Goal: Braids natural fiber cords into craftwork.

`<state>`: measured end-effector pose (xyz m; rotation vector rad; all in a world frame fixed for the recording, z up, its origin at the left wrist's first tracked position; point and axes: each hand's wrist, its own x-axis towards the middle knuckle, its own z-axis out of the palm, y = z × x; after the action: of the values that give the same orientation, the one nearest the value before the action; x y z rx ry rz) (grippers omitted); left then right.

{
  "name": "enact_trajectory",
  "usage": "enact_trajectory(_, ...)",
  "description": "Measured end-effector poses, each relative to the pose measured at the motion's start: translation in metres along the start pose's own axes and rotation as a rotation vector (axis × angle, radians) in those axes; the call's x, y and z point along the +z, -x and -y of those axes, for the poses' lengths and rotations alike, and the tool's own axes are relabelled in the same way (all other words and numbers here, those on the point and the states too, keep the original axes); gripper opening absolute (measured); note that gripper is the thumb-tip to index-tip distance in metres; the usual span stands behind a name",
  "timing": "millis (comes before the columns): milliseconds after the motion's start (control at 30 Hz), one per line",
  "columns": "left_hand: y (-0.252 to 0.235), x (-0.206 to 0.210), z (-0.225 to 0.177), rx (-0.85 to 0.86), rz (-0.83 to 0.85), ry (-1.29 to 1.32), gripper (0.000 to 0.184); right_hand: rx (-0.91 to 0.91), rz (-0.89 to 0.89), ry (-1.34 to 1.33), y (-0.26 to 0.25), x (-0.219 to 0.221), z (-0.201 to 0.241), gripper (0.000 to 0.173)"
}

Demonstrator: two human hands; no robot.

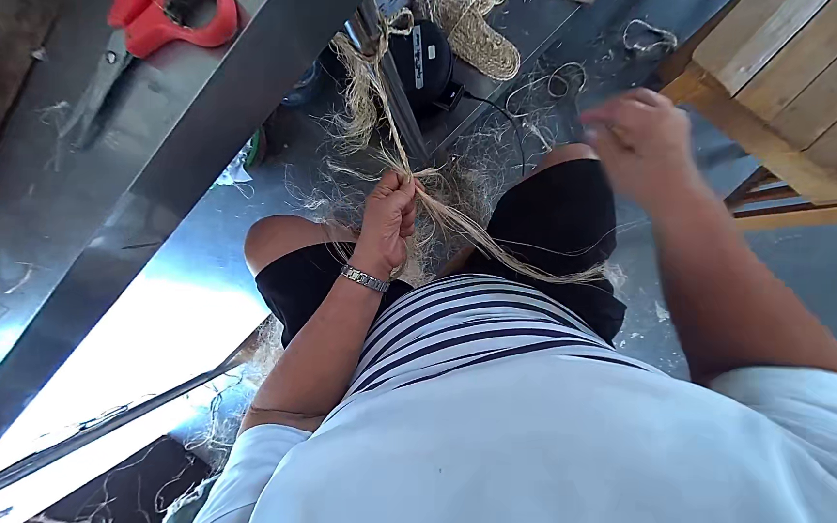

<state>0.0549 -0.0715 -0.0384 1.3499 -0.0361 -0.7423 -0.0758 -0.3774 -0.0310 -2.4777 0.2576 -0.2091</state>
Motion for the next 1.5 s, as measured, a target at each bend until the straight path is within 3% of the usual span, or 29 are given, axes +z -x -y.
enact_trajectory(67,-0.001,-0.001,0.001,0.017,0.023,0.001,0.022,-0.234,0.028,-0.172,-0.04,0.036,0.042,0.035)
enact_trajectory(133,-0.001,-0.001,0.001,0.031,0.036,-0.008,0.023,-0.331,0.204,-0.288,-0.065,0.073,0.072,0.037)
enact_trajectory(200,-0.001,-0.001,0.0,0.062,0.021,-0.045,0.024,-0.335,0.403,-0.34,-0.078,0.098,0.088,0.036)
enact_trajectory(333,-0.006,-0.009,0.007,0.162,-0.028,-0.275,0.024,-0.232,0.483,-0.486,-0.071,0.096,0.099,0.026)
enact_trajectory(433,-0.009,-0.007,0.006,0.116,-0.025,-0.378,0.023,-0.182,0.454,-0.3,-0.051,0.064,0.119,0.027)
enact_trajectory(633,-0.004,0.005,-0.016,-0.137,0.077,-0.113,0.022,-0.319,0.398,0.103,0.008,0.057,0.175,0.022)
enact_trajectory(733,-0.004,0.005,-0.021,-0.154,0.044,-0.218,0.019,-0.379,0.419,0.16,0.019,0.073,0.175,0.017)
enact_trajectory(867,-0.005,0.0,-0.017,-0.054,0.008,-0.39,0.02,-0.417,0.386,0.132,0.025,0.078,0.175,0.017)
enact_trajectory(1033,0.0,0.0,-0.026,-0.157,0.059,-0.29,0.019,-0.47,0.318,0.147,0.026,0.08,0.179,0.017)
enact_trajectory(1133,0.006,0.007,-0.036,-0.228,0.055,-0.211,0.019,-0.485,0.403,0.181,0.027,0.085,0.182,0.01)
enact_trajectory(1233,0.009,0.005,-0.038,-0.255,0.099,-0.089,0.023,-0.474,0.49,0.153,0.027,0.083,0.176,0.015)
enact_trajectory(1433,0.011,-0.015,-0.031,-0.226,0.153,0.083,0.026,-0.317,0.77,-0.171,0.045,0.018,0.12,0.026)
enact_trajectory(1500,0.012,-0.02,-0.029,-0.199,0.147,0.097,0.027,-0.14,0.83,-0.23,0.058,-0.01,0.087,0.027)
